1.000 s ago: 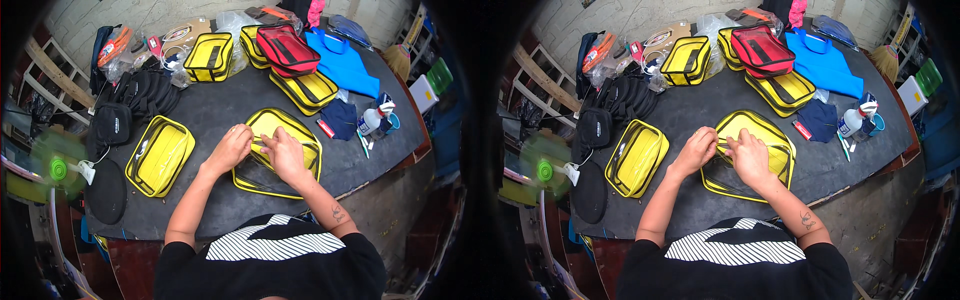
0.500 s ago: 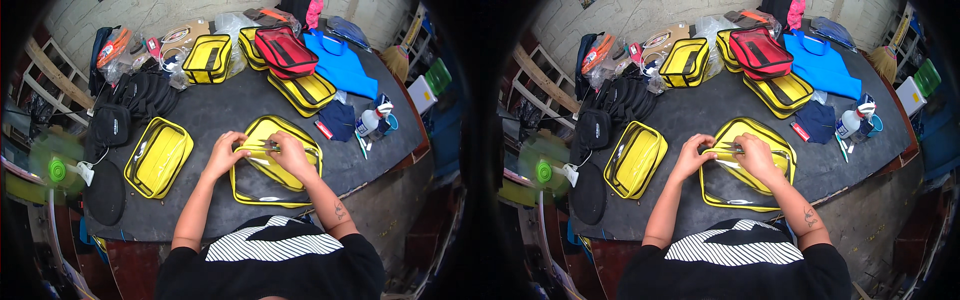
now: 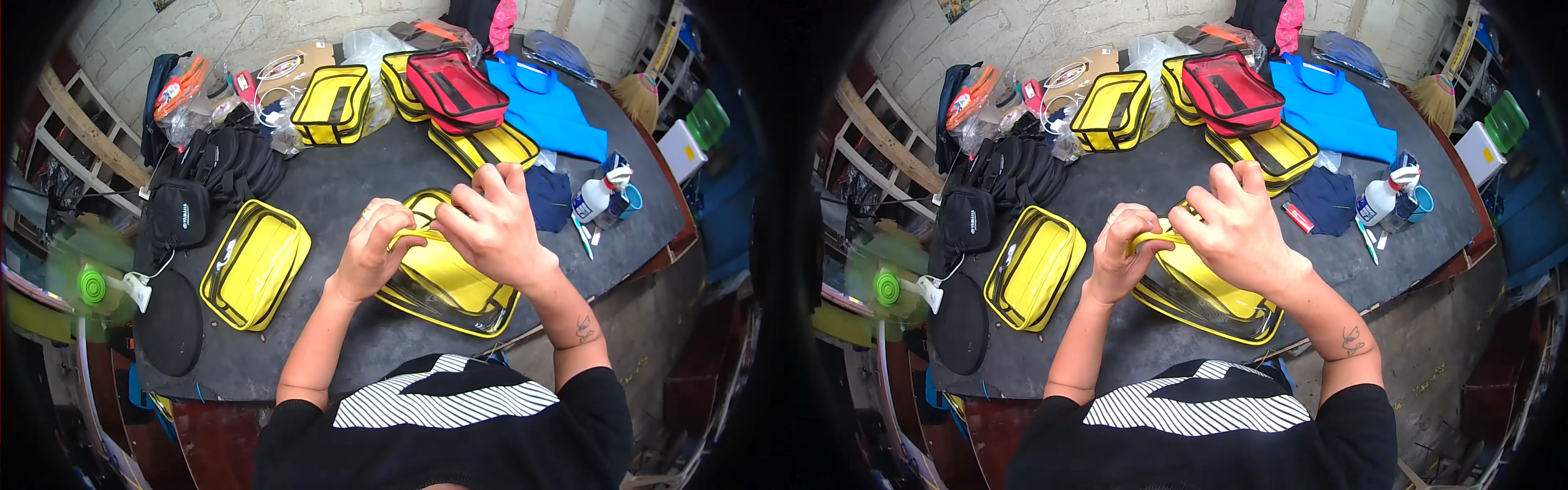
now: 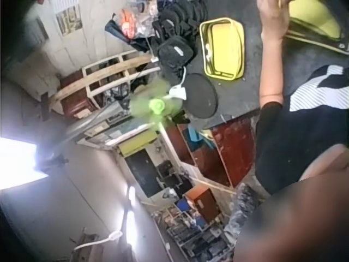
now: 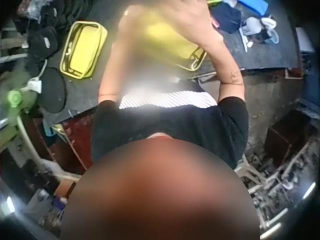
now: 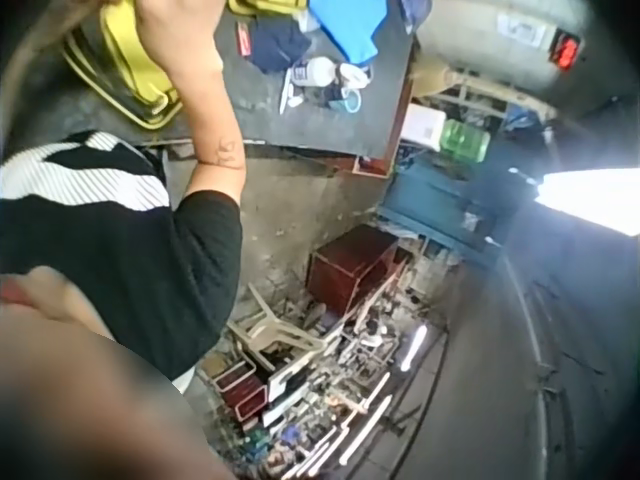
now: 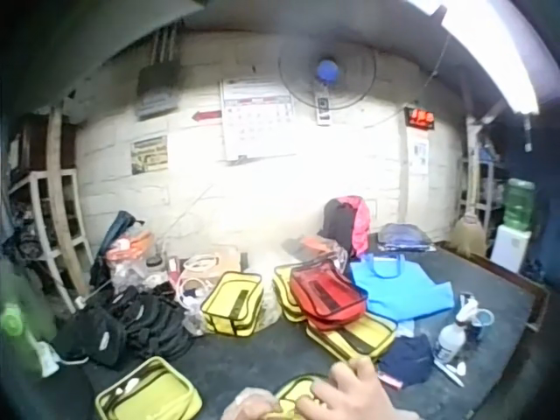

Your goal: Trimming loose threads from yellow textile pouches using small nippers.

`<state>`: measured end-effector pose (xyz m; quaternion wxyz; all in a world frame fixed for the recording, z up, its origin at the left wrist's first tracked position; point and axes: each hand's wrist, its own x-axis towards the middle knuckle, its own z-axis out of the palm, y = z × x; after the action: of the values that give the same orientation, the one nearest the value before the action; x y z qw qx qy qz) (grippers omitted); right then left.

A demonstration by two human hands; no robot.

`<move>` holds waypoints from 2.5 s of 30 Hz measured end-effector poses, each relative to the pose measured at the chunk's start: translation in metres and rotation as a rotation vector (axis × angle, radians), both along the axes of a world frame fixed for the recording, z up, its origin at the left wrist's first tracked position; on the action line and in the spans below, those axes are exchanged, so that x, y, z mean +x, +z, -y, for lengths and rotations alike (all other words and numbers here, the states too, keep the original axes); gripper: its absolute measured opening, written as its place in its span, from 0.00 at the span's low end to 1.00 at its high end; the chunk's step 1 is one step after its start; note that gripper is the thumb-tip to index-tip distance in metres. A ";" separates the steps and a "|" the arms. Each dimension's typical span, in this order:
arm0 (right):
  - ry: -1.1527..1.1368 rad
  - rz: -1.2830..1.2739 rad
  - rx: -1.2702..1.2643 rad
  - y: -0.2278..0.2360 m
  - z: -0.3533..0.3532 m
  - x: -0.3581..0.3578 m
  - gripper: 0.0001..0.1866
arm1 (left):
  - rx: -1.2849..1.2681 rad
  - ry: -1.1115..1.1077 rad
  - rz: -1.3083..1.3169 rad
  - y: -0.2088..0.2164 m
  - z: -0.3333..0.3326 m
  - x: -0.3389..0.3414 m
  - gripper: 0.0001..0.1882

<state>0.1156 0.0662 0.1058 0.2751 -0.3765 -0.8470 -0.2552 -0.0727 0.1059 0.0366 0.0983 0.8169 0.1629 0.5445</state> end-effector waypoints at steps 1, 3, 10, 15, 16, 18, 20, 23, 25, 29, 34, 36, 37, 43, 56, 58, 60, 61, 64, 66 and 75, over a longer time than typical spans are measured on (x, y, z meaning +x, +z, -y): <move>-0.003 -0.004 0.017 0.001 0.001 0.000 0.11 | 0.002 -0.001 0.001 0.000 0.000 0.001 0.26; -0.005 -0.009 0.022 0.004 0.004 -0.002 0.11 | 0.042 -0.008 0.004 -0.001 -0.002 0.001 0.27; 0.027 0.019 0.034 0.000 0.005 0.001 0.09 | 0.130 -0.001 -0.009 -0.002 -0.004 0.003 0.27; 0.003 0.130 -0.018 -0.005 0.007 0.014 0.09 | 0.212 -0.013 -0.053 -0.011 -0.006 0.003 0.27; -0.016 0.139 -0.039 -0.005 0.007 0.015 0.09 | 0.228 -0.016 -0.038 -0.013 -0.006 0.003 0.27; -0.004 0.069 -0.017 -0.004 0.008 0.013 0.10 | 0.227 -0.032 -0.029 -0.013 -0.008 0.001 0.25; 0.010 -0.001 0.006 -0.004 0.009 0.011 0.10 | 0.227 -0.046 -0.022 -0.014 -0.009 0.002 0.23; 0.016 -0.009 0.018 -0.006 0.009 0.009 0.11 | 0.228 -0.040 -0.011 -0.011 -0.009 0.003 0.22; -0.042 -0.099 -0.134 -0.008 0.006 0.009 0.12 | 0.264 0.137 -0.072 -0.002 -0.009 -0.001 0.24; -0.120 -0.194 -0.331 -0.032 -0.021 0.025 0.09 | 0.187 0.301 0.145 -0.005 -0.016 -0.008 0.23; 0.052 -0.288 -0.076 -0.058 -0.071 0.037 0.13 | -1.170 -0.282 0.703 -0.014 -0.016 0.006 0.18; 0.075 -0.337 0.063 -0.061 -0.084 0.036 0.13 | -1.504 -0.646 0.493 -0.008 -0.013 0.010 0.19; 0.096 -0.327 0.085 -0.061 -0.086 0.033 0.14 | -1.581 -0.547 0.538 -0.004 0.001 0.027 0.17; -0.131 -0.392 -0.324 -0.056 -0.064 0.043 0.22 | -1.431 -0.577 0.624 -0.033 -0.018 0.044 0.10; -0.567 -0.594 -0.469 -0.060 0.055 0.041 0.19 | -1.549 -0.554 0.746 -0.064 -0.003 0.106 0.14; -0.589 -0.603 -0.438 -0.059 0.058 0.037 0.17 | -1.490 -0.508 0.771 -0.064 -0.001 0.110 0.13; -0.538 -0.615 -0.419 -0.060 0.061 0.035 0.17 | -1.475 -0.505 0.772 -0.064 0.000 0.113 0.13; -0.539 -0.616 -0.421 -0.059 0.061 0.035 0.17 | -1.456 -0.501 0.774 -0.065 0.000 0.113 0.13; -0.574 -0.575 -0.451 -0.056 0.061 0.033 0.17 | -1.450 -0.497 0.777 -0.064 0.000 0.113 0.13; -0.584 -0.552 -0.490 -0.055 0.060 0.033 0.17 | -1.450 -0.492 0.772 -0.065 -0.001 0.111 0.13; -0.587 -0.611 -0.439 -0.060 0.046 0.033 0.29 | -1.535 -0.580 0.878 -0.065 -0.001 0.109 0.09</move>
<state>0.1490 0.0198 0.0458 0.3419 -0.7068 -0.6192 -0.0149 0.0366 0.1064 -0.0287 0.7969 0.2578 0.2161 0.5018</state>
